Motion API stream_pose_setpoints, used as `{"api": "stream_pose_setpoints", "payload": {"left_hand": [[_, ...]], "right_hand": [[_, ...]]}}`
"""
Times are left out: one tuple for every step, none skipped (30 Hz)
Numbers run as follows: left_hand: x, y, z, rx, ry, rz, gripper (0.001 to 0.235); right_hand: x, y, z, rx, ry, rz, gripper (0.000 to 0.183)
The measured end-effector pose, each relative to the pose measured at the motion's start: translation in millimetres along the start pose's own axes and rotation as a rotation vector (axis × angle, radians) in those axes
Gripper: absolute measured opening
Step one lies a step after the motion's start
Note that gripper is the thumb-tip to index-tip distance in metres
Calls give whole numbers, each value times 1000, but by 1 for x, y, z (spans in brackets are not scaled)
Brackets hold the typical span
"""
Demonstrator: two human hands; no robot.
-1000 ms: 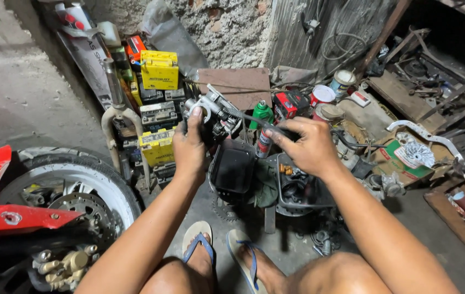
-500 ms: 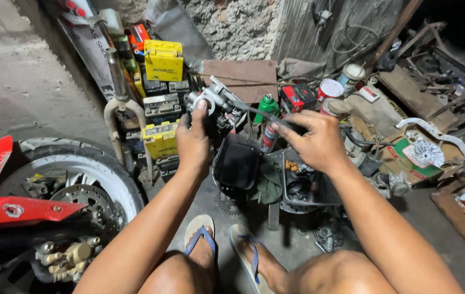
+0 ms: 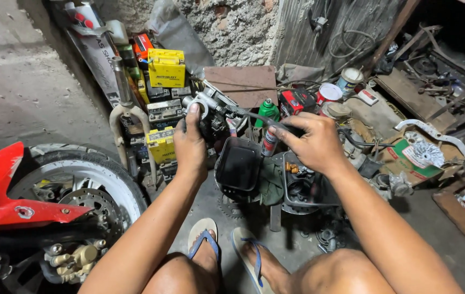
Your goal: Adjusting and disassembling a motorcycle carburetor using a screwdriver and a wrench in a workshop environment.
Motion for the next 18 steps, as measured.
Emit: {"api": "stream_pose_setpoints", "payload": {"left_hand": [[3,1,1,2,0,-3,111],[6,4,0,-2,14,0,114],[9,7,0,-5,28,3,117],[18,21,3,-5,27,2,117],[26,34,6,-12,38,-10,111],[36,47,11,-23,44,-23,105],[22,31,7,-25,40,-25,105],[8,15,5,-32,21,-23,98],[-6,-1,2,-39,2,-20,91],[-2,4,4,-34,-1,-19,91],[2,8,7,-12,-6,-35,88],[8,10,7,9,-4,-53,85],[-3,0,5,12,-1,-52,85],[-13,-8,0,39,28,-20,87],[-23,-16,-6,66,58,12,90],[-15,-10,-3,60,54,5,90],[-8,-5,0,79,44,-13,90],[-2,1,6,110,32,-24,91]], "right_hand": [[0,-2,-1,2,-3,1,8],[0,-4,-2,1,-2,5,9],[-1,-5,-4,0,-2,9,10],[-1,-6,-3,1,-2,10,10],[-2,-6,-3,7,3,9,9],[0,-5,-4,14,12,13,9],[-1,-5,-4,15,15,17,9],[-1,-4,-4,13,17,19,10],[-1,-4,-3,11,19,21,11],[-1,-4,-3,17,21,18,11],[-1,-3,-2,10,24,24,11],[0,-2,0,0,22,30,11],[-1,-1,1,1,19,26,11],[0,1,2,6,19,29,11],[1,4,5,11,19,31,11],[2,6,9,10,18,42,11],[3,7,13,18,34,32,10],[-1,8,13,34,51,11,10]]}}
Point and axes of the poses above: each hand's wrist, its own x-axis towards the middle knuckle, its own z-axis out of the back of the hand, y = z × x, the point moved 9 cm from there along x, towards the middle knuckle
